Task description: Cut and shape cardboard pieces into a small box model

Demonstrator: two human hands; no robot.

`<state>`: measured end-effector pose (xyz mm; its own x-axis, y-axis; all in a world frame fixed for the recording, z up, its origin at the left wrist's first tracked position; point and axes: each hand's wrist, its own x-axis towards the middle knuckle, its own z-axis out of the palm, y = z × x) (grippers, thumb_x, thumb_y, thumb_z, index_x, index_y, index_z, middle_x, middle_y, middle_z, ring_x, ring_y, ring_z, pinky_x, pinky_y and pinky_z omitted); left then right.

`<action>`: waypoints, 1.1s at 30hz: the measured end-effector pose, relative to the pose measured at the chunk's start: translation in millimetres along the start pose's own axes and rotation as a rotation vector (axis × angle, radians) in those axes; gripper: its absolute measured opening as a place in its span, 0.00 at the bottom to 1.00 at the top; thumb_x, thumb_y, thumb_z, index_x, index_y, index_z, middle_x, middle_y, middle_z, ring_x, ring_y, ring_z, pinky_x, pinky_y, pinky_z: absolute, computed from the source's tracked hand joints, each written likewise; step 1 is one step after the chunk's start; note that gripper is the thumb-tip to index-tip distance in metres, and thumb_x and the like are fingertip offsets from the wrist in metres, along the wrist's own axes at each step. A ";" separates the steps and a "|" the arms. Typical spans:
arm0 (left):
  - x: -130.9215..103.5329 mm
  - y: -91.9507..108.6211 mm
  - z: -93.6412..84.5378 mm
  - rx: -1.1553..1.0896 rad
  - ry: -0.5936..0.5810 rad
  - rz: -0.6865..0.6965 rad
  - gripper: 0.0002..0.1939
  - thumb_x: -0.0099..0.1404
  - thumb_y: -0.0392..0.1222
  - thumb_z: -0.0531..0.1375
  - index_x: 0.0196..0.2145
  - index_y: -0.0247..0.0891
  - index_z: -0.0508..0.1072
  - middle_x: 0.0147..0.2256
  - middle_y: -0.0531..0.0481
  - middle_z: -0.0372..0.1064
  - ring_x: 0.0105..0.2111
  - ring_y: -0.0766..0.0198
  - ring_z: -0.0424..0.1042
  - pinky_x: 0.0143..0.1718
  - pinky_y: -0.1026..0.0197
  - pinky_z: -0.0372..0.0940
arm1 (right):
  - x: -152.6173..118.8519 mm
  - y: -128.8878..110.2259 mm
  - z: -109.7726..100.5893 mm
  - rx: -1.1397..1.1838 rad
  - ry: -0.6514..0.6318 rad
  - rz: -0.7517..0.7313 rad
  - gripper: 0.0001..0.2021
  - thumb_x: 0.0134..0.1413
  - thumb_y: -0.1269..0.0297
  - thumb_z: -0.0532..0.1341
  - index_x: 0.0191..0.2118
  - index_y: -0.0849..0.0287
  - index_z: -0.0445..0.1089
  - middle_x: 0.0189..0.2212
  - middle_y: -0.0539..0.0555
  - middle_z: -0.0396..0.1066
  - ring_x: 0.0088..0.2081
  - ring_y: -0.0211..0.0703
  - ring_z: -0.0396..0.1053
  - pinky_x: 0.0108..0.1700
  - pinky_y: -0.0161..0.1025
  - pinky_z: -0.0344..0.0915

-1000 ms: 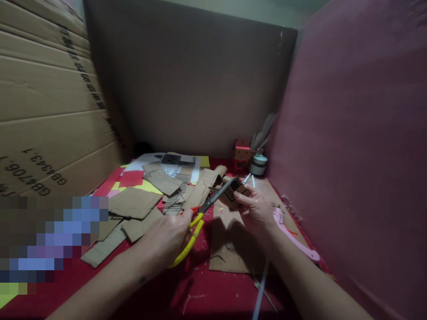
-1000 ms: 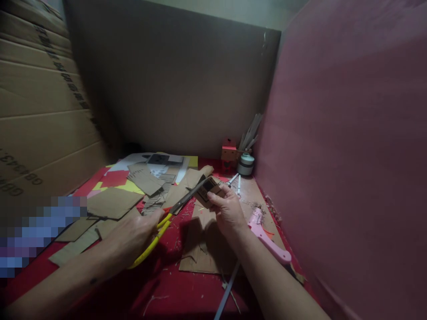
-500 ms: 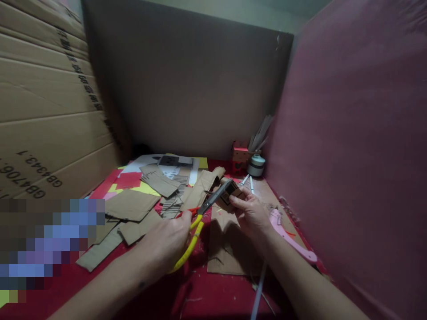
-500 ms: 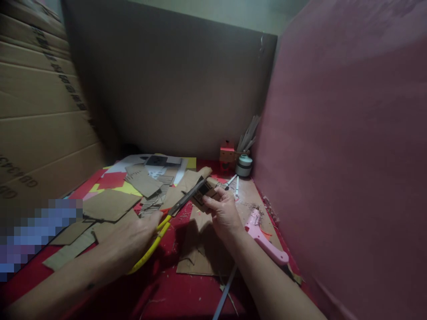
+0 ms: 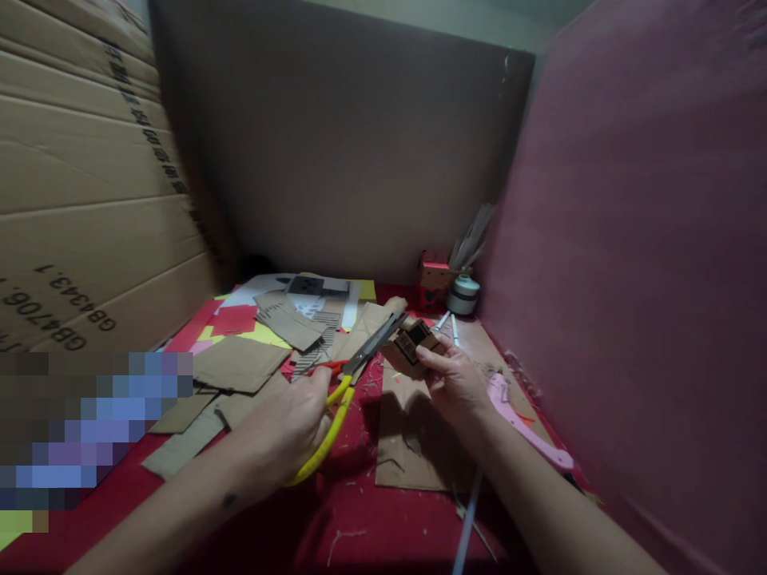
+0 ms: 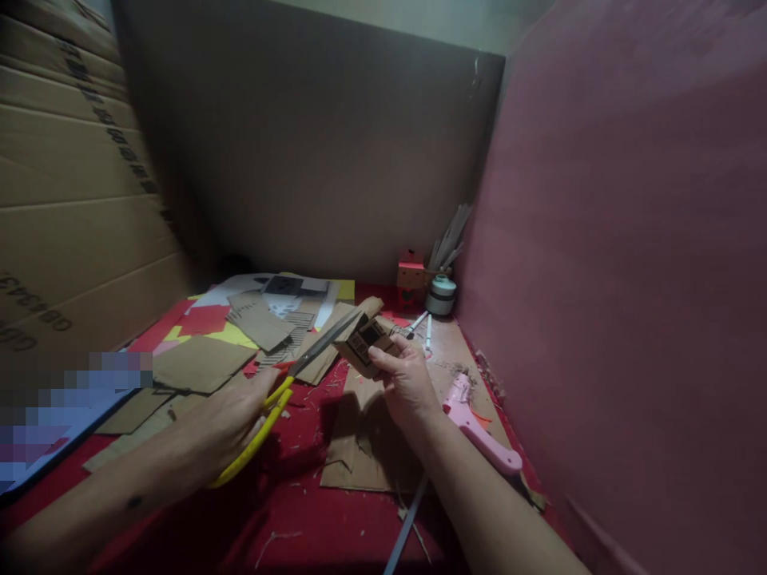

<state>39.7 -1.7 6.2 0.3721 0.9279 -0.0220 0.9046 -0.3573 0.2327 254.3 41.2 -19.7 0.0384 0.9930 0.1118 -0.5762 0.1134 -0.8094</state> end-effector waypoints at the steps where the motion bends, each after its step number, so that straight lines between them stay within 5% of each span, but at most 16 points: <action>1: -0.7 -0.1 -0.6 0.026 -0.019 -0.003 0.07 0.62 0.43 0.44 0.36 0.38 0.57 0.28 0.44 0.68 0.27 0.58 0.68 0.26 0.59 0.55 | -0.1 -0.1 0.3 0.005 0.000 0.001 0.12 0.28 0.72 0.70 0.27 0.58 0.72 0.28 0.50 0.76 0.28 0.40 0.71 0.30 0.35 0.66; 22: -0.6 9.2 3.4 0.103 -0.077 -0.010 0.10 0.58 0.43 0.48 0.37 0.37 0.60 0.27 0.42 0.71 0.24 0.57 0.69 0.21 0.60 0.48 | -0.3 3.9 -3.0 0.009 -0.046 0.011 0.13 0.29 0.71 0.71 0.28 0.57 0.73 0.27 0.48 0.75 0.29 0.39 0.70 0.33 0.36 0.66; 33: -1.9 7.2 6.1 0.054 -0.057 0.014 0.10 0.61 0.46 0.47 0.36 0.38 0.60 0.26 0.44 0.70 0.24 0.58 0.69 0.21 0.60 0.49 | 0.4 5.0 -3.0 0.004 -0.012 0.001 0.14 0.28 0.74 0.70 0.28 0.56 0.72 0.25 0.46 0.74 0.26 0.37 0.68 0.25 0.32 0.61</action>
<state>46.8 -6.7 2.0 0.3946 0.9158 -0.0748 0.9086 -0.3767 0.1806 253.9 42.3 -25.4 0.0280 0.9926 0.1182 -0.5795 0.1125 -0.8072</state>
